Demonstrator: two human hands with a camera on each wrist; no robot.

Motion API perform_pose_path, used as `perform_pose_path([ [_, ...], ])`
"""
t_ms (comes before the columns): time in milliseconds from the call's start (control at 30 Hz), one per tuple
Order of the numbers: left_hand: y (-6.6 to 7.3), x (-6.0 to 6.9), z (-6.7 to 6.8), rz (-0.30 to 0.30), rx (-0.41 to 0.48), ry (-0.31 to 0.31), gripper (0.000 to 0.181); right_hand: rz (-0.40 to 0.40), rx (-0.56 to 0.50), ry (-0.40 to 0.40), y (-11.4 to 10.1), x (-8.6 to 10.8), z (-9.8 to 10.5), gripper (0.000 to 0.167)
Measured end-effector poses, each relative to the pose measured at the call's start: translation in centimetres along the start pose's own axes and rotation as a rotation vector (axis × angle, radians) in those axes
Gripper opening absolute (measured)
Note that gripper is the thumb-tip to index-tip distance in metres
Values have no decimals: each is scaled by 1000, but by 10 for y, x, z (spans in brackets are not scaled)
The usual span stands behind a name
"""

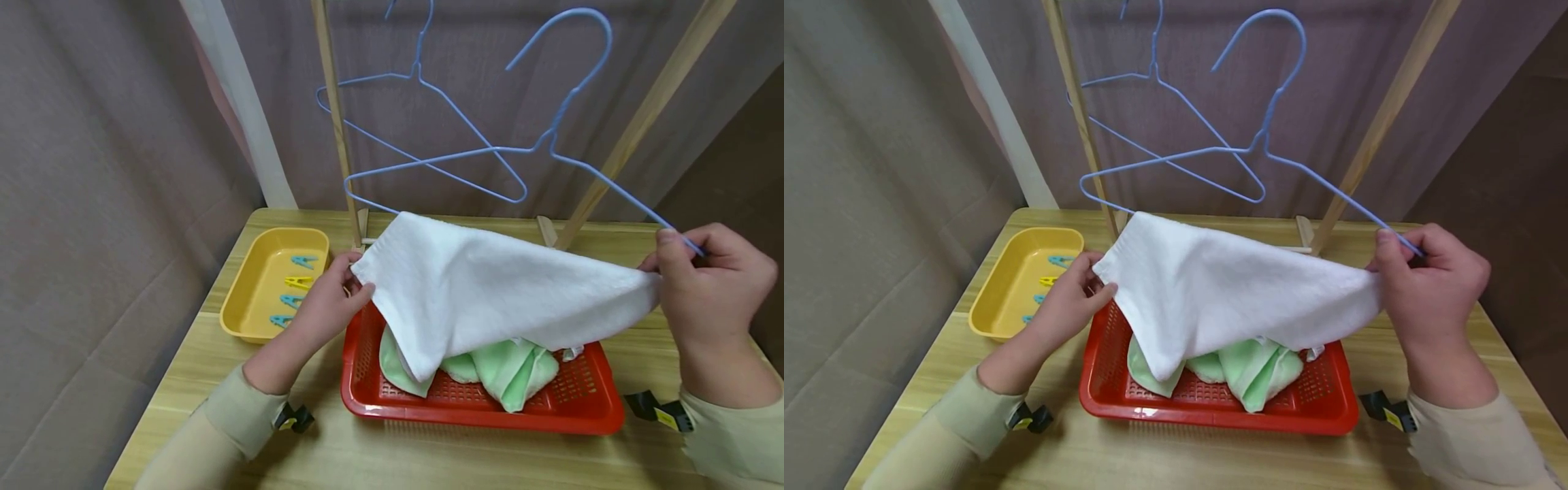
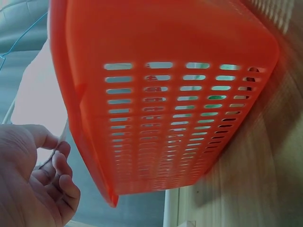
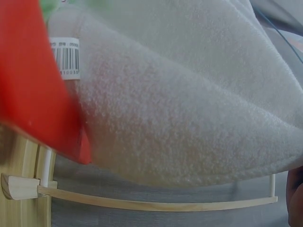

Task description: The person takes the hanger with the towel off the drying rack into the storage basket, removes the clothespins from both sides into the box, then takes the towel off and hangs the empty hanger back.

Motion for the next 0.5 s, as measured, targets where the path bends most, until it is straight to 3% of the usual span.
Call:
perform_pose_path([
  [500, -9, 7, -1, 31, -51, -31, 41, -6, -41, 16, 2, -1, 0, 35],
])
Point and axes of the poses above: each hand's wrist, its own x-axis away from the middle knuckle, its own z-axis out of the back of the hand, y = z × x, the point moved 10 cm from there along -x, towards the middle knuckle, and after that the axes turned 10 degrees about x, right-handed, at the moved point
